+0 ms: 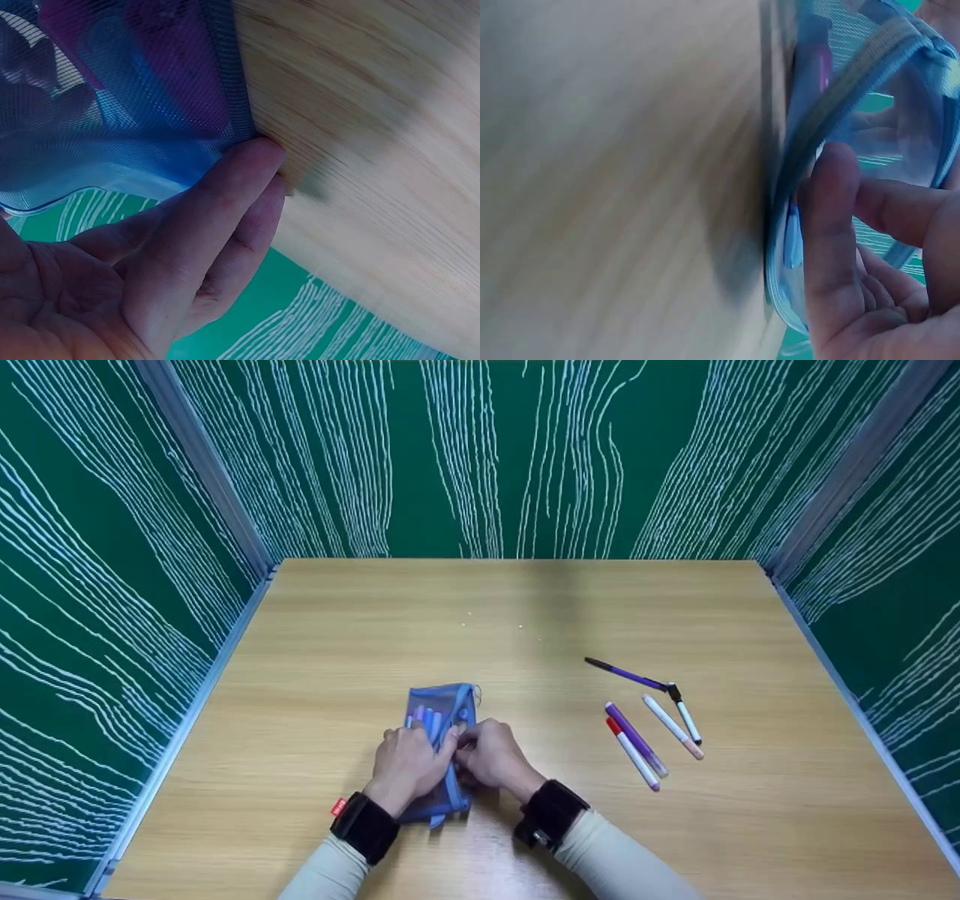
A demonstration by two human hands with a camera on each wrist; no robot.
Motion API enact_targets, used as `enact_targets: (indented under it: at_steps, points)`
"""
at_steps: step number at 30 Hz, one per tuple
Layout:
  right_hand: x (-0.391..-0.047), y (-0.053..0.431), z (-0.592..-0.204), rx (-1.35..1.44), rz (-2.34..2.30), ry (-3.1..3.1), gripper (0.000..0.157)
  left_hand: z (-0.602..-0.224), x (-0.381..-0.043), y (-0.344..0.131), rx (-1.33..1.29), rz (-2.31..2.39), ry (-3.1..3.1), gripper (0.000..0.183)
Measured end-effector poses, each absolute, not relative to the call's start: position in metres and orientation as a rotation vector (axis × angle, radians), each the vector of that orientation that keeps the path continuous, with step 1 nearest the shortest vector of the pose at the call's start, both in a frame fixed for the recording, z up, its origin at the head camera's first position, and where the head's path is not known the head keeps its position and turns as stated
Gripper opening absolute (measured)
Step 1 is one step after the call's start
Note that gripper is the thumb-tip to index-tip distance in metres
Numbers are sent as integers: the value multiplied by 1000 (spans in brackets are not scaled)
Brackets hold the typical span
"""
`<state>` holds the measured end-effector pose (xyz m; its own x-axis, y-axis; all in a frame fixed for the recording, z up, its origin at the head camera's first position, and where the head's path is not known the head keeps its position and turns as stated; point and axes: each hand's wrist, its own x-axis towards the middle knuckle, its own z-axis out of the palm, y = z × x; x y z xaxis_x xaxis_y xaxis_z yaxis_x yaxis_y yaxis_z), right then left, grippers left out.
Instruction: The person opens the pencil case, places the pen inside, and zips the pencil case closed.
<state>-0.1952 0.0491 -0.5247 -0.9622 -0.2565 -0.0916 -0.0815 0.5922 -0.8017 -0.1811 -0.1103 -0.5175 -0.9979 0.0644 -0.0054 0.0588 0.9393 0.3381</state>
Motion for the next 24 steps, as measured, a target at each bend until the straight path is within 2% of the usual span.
enact_targets:
  at_steps: [14, 24]
  points:
    - [-191, 87, -513, -319, -1193, 2785, 20, -518, -182, -111, 92, 513, 3067, 82]
    - [-188, 115, -505, -188, -1027, 2908, 26, -517, -182, -111, 119, 532, 3055, 66]
